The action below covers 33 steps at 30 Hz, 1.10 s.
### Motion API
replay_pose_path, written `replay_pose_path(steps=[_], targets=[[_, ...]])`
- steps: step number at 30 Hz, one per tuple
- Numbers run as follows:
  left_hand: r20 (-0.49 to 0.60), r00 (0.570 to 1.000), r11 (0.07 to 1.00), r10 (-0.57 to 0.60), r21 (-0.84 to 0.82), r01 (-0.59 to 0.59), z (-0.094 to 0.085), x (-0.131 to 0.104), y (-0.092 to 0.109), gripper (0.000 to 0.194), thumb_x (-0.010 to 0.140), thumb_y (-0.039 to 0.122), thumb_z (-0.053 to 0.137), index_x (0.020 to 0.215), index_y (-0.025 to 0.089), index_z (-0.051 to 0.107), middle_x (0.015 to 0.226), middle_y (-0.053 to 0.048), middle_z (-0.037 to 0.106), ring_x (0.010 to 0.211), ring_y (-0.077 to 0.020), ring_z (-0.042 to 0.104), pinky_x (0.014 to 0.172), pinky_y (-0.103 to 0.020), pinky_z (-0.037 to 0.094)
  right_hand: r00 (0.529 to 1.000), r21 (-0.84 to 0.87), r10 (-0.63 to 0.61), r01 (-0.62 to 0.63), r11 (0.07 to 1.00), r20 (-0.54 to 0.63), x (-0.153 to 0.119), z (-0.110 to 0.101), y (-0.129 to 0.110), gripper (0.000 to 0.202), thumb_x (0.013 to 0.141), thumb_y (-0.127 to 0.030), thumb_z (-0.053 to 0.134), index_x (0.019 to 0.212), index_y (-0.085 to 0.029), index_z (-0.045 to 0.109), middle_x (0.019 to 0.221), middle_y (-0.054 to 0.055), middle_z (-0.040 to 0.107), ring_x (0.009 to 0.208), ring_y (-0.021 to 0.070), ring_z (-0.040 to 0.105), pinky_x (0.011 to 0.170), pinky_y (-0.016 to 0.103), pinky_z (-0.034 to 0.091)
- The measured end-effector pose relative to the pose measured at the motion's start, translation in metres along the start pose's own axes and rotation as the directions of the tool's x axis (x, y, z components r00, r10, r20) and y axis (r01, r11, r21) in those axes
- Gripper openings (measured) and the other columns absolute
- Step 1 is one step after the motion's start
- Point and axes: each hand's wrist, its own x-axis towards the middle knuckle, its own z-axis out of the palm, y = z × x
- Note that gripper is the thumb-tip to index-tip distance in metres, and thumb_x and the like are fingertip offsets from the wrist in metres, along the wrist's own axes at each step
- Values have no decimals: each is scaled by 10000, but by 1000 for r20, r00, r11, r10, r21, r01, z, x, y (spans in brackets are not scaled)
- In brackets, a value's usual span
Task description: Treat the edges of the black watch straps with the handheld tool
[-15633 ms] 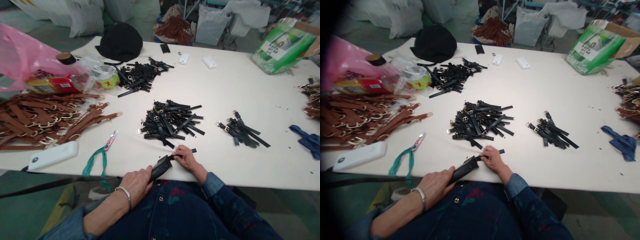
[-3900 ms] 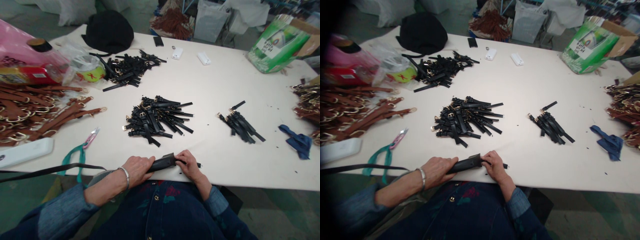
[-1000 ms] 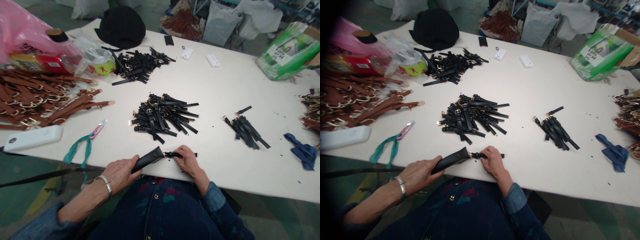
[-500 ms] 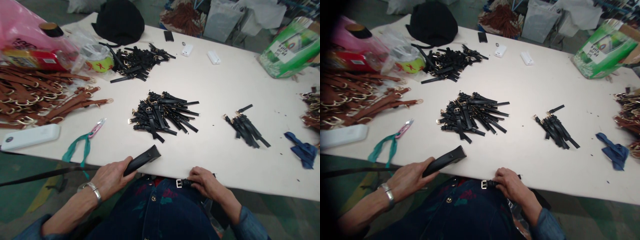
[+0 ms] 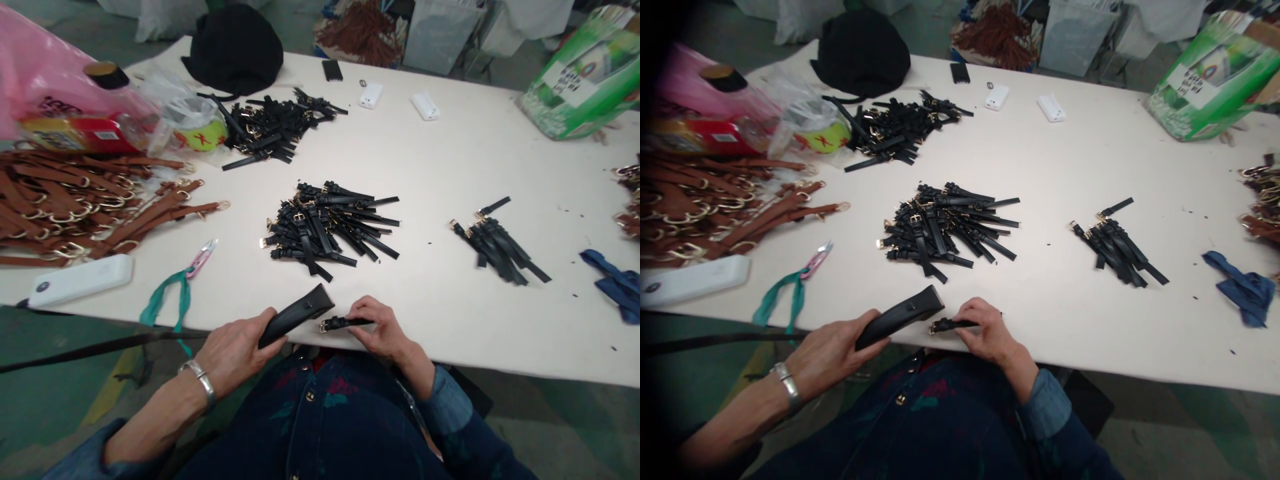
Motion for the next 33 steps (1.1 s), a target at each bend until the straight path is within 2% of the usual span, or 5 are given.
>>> replay_pose_path(steps=[2,10,15,22,33], targets=[[-4,1000,1000,-3,-13,3,-1,-1,-1,316,776,509,320,890,253,464,685,-6,617,642,-179,581,544,-253,326,1000,-18,-11,11,1000,-20,8,-4,5,213,733,-178,563,942,-204,599,902,57,558,822,161,533,727,301,453],[12,1000,1000,2,-13,-2,5,0,5,308,779,500,321,885,246,460,713,-12,624,670,-184,588,553,-262,339,996,-208,-34,50,977,81,13,3,41,251,705,-141,581,946,-205,610,907,65,534,857,186,492,754,344,438],[60,997,999,40,-12,-39,15,2,15,300,784,472,319,911,241,461,757,-28,631,699,-194,595,569,-272,367,997,-193,-59,69,979,58,11,5,42,196,746,-208,576,937,-215,622,899,63,533,855,185,485,741,345,430],[78,996,999,36,-3,-36,18,4,17,292,793,444,303,914,229,459,753,-41,630,697,-204,601,568,-281,384,999,-225,-33,36,974,18,12,14,43,139,757,-183,557,867,-212,636,880,52,559,845,184,480,751,352,396],[90,995,999,34,-22,-32,21,7,13,348,794,484,276,938,231,467,744,-56,638,668,-205,601,562,-284,389,969,-438,-31,139,888,246,25,3,25,82,783,-191,527,769,-195,608,859,47,561,850,192,443,721,350,304]])
